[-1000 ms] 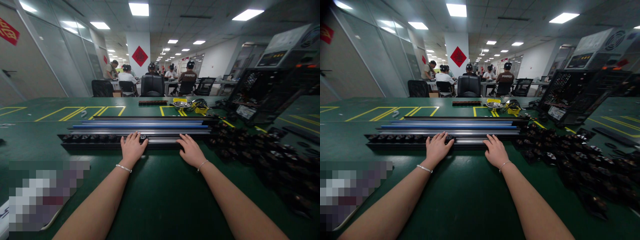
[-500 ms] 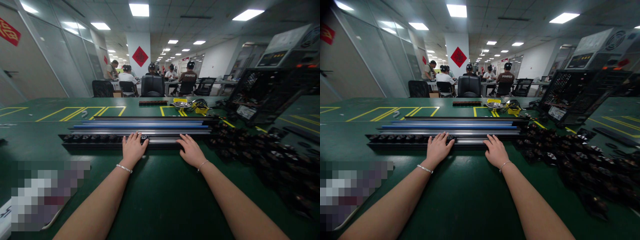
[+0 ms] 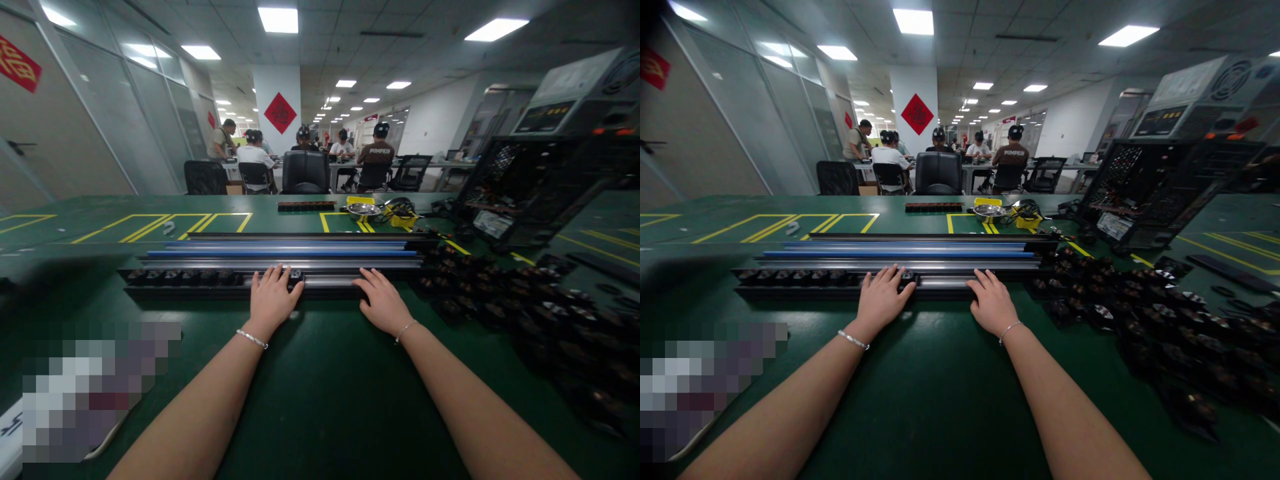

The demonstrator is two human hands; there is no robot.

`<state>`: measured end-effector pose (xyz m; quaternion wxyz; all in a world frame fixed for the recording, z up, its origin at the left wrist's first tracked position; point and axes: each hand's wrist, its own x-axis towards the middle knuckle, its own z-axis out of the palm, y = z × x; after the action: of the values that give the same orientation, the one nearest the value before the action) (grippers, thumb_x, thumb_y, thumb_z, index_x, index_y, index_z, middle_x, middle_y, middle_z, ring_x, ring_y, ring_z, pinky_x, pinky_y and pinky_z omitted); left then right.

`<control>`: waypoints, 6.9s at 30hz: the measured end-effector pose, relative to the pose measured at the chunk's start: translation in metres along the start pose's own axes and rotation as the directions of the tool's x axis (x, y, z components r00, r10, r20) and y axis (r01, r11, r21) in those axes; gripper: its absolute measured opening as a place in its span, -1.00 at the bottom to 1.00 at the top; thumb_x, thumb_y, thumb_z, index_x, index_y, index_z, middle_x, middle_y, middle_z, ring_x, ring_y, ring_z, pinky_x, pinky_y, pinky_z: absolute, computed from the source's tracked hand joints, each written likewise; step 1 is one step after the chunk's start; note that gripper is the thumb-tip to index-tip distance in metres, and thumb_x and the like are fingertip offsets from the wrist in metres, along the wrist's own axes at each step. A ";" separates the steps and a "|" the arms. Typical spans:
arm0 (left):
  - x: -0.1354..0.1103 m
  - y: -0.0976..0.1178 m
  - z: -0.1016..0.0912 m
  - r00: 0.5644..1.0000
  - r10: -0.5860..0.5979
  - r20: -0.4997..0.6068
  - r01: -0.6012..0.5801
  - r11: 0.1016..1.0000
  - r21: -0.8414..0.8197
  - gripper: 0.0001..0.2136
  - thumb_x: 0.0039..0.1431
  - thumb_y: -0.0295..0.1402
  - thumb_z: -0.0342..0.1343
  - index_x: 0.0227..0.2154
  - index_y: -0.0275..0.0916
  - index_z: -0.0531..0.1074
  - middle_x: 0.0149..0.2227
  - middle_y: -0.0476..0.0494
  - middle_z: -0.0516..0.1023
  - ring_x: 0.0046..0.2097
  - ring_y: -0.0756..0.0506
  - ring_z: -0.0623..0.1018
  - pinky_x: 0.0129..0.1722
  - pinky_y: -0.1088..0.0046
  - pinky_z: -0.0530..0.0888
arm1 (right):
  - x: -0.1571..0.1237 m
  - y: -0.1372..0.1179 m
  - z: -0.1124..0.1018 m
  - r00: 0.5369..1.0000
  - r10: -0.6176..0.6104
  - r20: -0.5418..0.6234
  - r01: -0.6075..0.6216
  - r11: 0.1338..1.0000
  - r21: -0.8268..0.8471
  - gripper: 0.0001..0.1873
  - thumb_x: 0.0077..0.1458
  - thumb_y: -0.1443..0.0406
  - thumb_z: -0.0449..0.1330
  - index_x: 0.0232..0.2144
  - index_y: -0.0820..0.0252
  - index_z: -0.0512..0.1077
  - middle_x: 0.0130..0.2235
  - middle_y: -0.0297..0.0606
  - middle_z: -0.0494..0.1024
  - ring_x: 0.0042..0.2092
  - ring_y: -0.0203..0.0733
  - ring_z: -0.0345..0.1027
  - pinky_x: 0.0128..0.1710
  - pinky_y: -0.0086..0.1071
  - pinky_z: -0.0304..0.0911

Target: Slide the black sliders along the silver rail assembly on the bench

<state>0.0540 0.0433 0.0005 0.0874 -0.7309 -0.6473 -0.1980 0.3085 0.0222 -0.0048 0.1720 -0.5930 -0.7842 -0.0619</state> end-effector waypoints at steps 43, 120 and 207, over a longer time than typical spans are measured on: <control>-0.005 0.006 0.004 0.983 0.163 -0.083 -0.164 0.986 -0.009 -0.58 0.27 -0.17 -0.26 0.04 -0.14 0.36 0.17 -0.17 0.32 0.20 -0.20 0.25 0.17 0.04 0.11 | 0.000 0.001 0.002 1.000 -0.001 -0.006 0.001 1.000 -0.003 -0.50 -0.02 0.38 0.04 0.03 0.16 0.34 0.24 -0.16 0.15 0.28 -0.02 -0.16 0.19 -0.07 -0.01; -0.011 0.019 -0.002 0.954 0.298 0.023 -0.296 0.953 -0.069 -0.60 0.09 -0.19 0.04 0.04 0.12 0.32 0.18 -0.11 0.28 0.23 -0.31 0.16 0.14 -0.21 -0.02 | 0.010 -0.046 0.005 1.000 0.011 -0.015 -0.011 1.000 0.000 -0.45 0.02 0.31 0.03 0.11 0.07 0.25 0.25 -0.22 0.15 0.26 0.07 -0.10 0.20 0.08 -0.22; -0.012 0.014 0.005 0.943 0.332 0.014 -0.331 0.943 -0.033 -0.50 0.05 -0.24 0.02 0.11 -0.12 0.25 0.24 -0.17 0.20 0.27 -0.28 0.11 0.19 -0.06 0.02 | 0.030 -0.026 0.004 0.755 0.613 -0.231 -0.562 0.788 0.252 -0.58 -0.04 0.13 0.09 -0.13 0.14 0.45 0.07 -0.14 0.37 0.06 0.01 0.20 0.03 -0.14 0.11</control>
<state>0.0677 0.0325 -0.0068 0.1022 -0.8324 -0.5130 -0.1829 0.2761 0.0436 0.0048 0.3488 -0.7765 -0.5240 -0.0283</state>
